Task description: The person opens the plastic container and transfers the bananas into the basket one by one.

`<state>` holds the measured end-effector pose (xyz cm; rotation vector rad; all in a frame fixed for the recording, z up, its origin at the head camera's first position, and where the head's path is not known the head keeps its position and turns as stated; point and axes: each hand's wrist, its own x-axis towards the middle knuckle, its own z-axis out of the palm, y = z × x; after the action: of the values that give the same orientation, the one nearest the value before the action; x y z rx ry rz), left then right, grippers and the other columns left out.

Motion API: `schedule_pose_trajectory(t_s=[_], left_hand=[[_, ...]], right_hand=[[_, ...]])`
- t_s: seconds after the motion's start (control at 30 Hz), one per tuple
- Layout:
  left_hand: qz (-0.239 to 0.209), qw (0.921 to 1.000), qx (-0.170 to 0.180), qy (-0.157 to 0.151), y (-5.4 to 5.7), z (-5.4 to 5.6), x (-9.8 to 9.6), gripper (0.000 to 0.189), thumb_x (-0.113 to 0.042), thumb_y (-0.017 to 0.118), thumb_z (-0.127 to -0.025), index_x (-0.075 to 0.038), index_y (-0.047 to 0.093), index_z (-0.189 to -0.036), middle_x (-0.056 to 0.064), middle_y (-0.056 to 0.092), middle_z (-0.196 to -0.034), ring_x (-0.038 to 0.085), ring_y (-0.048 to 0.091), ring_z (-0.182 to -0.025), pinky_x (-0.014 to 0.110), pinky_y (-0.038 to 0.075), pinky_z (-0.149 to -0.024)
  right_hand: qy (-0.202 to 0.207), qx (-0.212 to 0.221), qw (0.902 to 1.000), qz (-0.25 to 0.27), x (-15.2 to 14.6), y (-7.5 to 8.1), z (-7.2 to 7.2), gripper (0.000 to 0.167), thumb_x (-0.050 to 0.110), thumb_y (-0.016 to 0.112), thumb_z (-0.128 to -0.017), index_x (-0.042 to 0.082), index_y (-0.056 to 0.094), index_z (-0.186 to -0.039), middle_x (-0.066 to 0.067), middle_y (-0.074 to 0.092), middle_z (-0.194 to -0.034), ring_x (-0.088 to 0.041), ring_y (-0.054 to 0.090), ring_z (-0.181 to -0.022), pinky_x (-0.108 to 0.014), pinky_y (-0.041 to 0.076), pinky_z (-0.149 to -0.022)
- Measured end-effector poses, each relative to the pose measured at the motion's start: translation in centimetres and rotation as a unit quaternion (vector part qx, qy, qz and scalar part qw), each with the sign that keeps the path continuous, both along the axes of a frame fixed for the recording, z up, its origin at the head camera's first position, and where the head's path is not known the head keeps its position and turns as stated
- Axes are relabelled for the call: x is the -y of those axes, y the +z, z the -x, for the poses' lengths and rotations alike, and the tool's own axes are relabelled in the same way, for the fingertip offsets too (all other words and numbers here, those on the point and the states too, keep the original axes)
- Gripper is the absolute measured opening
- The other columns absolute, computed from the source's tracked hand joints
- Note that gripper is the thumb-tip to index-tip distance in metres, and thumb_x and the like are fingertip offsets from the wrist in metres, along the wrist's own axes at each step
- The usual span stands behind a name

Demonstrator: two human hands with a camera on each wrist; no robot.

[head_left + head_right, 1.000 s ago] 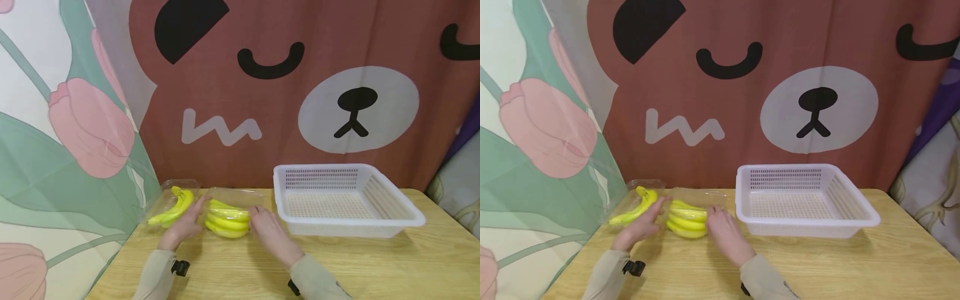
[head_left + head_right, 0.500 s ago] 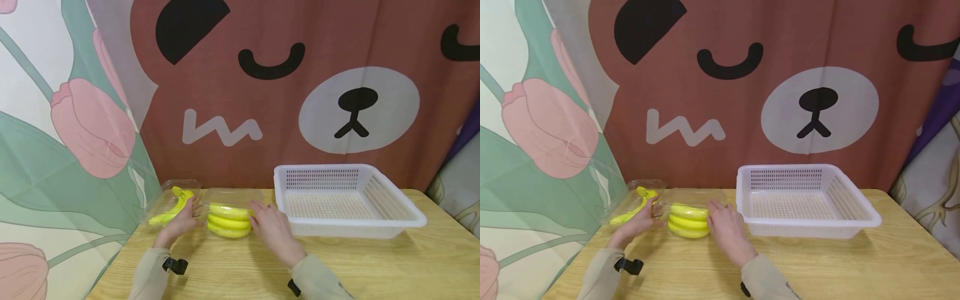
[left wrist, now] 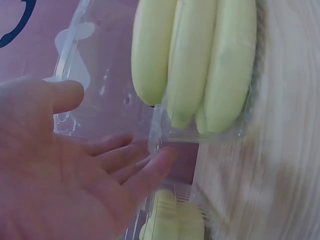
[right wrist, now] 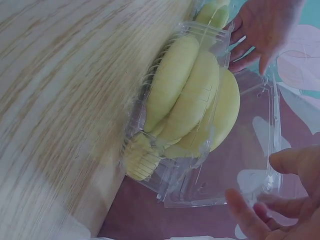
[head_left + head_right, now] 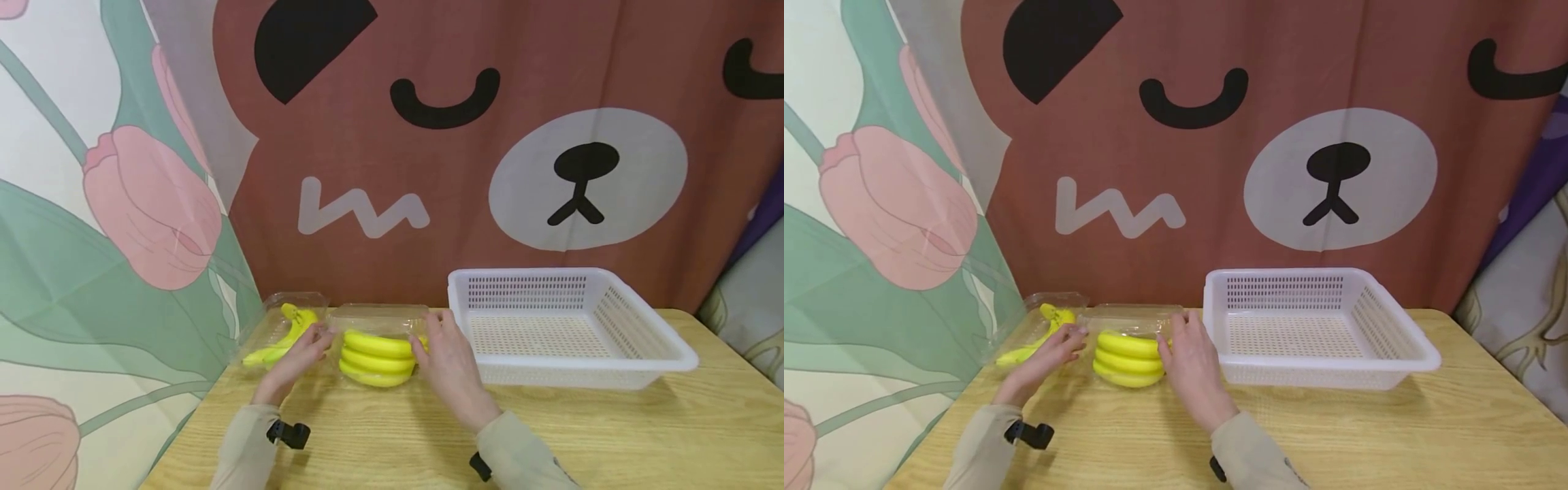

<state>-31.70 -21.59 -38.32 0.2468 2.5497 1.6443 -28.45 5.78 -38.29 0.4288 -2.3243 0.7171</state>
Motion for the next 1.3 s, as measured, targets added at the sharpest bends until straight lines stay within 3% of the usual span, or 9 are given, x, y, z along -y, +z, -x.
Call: schedule_pose_trajectory(t_s=[0.27, 0.4, 0.53, 0.73, 0.97, 1.03, 1.1, 1.2, 1.3], left_hand=[[0.095, 0.9911, -0.058, -0.072, -0.9, 0.2, 0.0, 0.081, -0.025, 0.074, -0.09, -0.012, 0.027, -0.155, 0.018, 0.021, -0.159, 0.042, 0.019, -0.144, 0.061, 0.025, -0.111], [0.148, 0.9835, -0.081, -0.066, -1.5, 0.2, -0.5, 0.082, -0.035, 0.074, -0.089, -0.014, 0.03, -0.154, 0.017, 0.026, -0.158, 0.04, 0.024, -0.143, 0.061, 0.026, -0.11], [0.181, 0.979, -0.077, -0.056, -1.9, 0.1, -0.9, 0.085, -0.043, 0.073, -0.088, -0.016, 0.028, -0.155, 0.013, 0.022, -0.16, 0.039, 0.026, -0.142, 0.06, 0.026, -0.111], [0.194, 0.9762, -0.08, -0.054, -2.1, 0.0, -1.1, 0.094, -0.047, 0.076, -0.084, -0.014, 0.025, -0.156, 0.014, 0.018, -0.161, 0.04, 0.027, -0.142, 0.059, 0.026, -0.111], [0.201, 0.9757, -0.073, -0.047, -2.2, 0.0, -1.3, 0.1, -0.049, 0.077, -0.082, -0.012, 0.021, -0.157, 0.015, 0.017, -0.161, 0.039, 0.025, -0.143, 0.056, 0.024, -0.113], [0.197, 0.977, -0.068, -0.045, -2.3, 0.0, -1.3, 0.102, -0.049, 0.077, -0.082, -0.012, 0.019, -0.157, 0.014, 0.017, -0.162, 0.038, 0.024, -0.143, 0.056, 0.023, -0.114], [0.19, 0.9788, -0.063, -0.043, -2.3, 0.0, -1.3, 0.103, -0.05, 0.076, -0.082, -0.013, 0.018, -0.158, 0.013, 0.015, -0.162, 0.037, 0.022, -0.144, 0.056, 0.022, -0.114], [0.179, 0.9813, -0.059, -0.043, -2.4, 0.0, -1.3, 0.105, -0.05, 0.076, -0.083, -0.012, 0.014, -0.158, 0.013, 0.013, -0.162, 0.036, 0.019, -0.145, 0.056, 0.02, -0.115], [0.176, 0.9818, -0.058, -0.04, -2.5, 0.0, -1.3, 0.106, -0.052, 0.075, -0.083, -0.012, 0.012, -0.159, 0.014, 0.011, -0.163, 0.038, 0.019, -0.145, 0.057, 0.019, -0.114]], right_hand=[[0.015, 0.025, 0.9991, 0.03, -0.1, 0.2, -0.1, 0.041, 0.019, 0.071, -0.092, 0.001, 0.058, -0.126, -0.009, 0.053, -0.104, -0.019, 0.058, -0.079, -0.032, 0.051, -0.064], [0.019, 0.025, 0.9985, 0.044, -0.2, 0.2, 0.0, 0.039, 0.019, 0.072, -0.091, 0.002, 0.059, -0.124, -0.01, 0.053, -0.107, -0.018, 0.058, -0.079, -0.03, 0.052, -0.063], [0.016, 0.043, 0.9966, 0.069, -0.4, 0.4, 0.1, 0.034, 0.019, 0.072, -0.091, 0.005, 0.059, -0.118, -0.009, 0.051, -0.104, -0.016, 0.059, -0.075, -0.026, 0.052, -0.06], [0.008, 0.078, 0.9936, 0.081, -0.8, 0.8, 0.1, 0.027, 0.025, 0.072, -0.091, 0.009, 0.056, -0.107, -0.003, 0.049, -0.083, -0.014, 0.046, -0.063, -0.029, 0.041, -0.054], [0.024, 0.103, 0.99, 0.094, -1.1, 1.0, 0.2, 0.036, 0.024, 0.073, -0.09, 0.01, 0.052, -0.115, 0.002, 0.054, -0.075, -0.015, 0.051, -0.061, -0.031, 0.044, -0.056], [0.039, 0.105, 0.9894, 0.092, -1.3, 1.1, 0.3, 0.047, 0.023, 0.071, -0.092, 0.009, 0.048, -0.13, 0.001, 0.063, -0.088, -0.019, 0.06, -0.073, -0.035, 0.051, -0.064], [0.062, 0.107, 0.9891, 0.079, -1.6, 1.1, 0.3, 0.062, 0.023, 0.067, -0.095, 0.01, 0.036, -0.148, -0.005, 0.065, -0.118, -0.025, 0.063, -0.102, -0.042, 0.053, -0.084], [0.097, 0.101, 0.9888, 0.052, -1.9, 1.2, 0.4, 0.079, 0.021, 0.061, -0.099, 0.016, 0.01, -0.159, -0.006, 0.03, -0.158, -0.028, 0.031, -0.142, -0.051, 0.035, -0.109], [0.114, 0.089, 0.989, 0.032, -1.9, 1.3, 0.5, 0.082, 0.02, 0.059, -0.1, 0.018, 0.003, -0.159, 0.001, 0.006, -0.164, -0.023, 0.005, -0.149, -0.051, 0.018, -0.116]])
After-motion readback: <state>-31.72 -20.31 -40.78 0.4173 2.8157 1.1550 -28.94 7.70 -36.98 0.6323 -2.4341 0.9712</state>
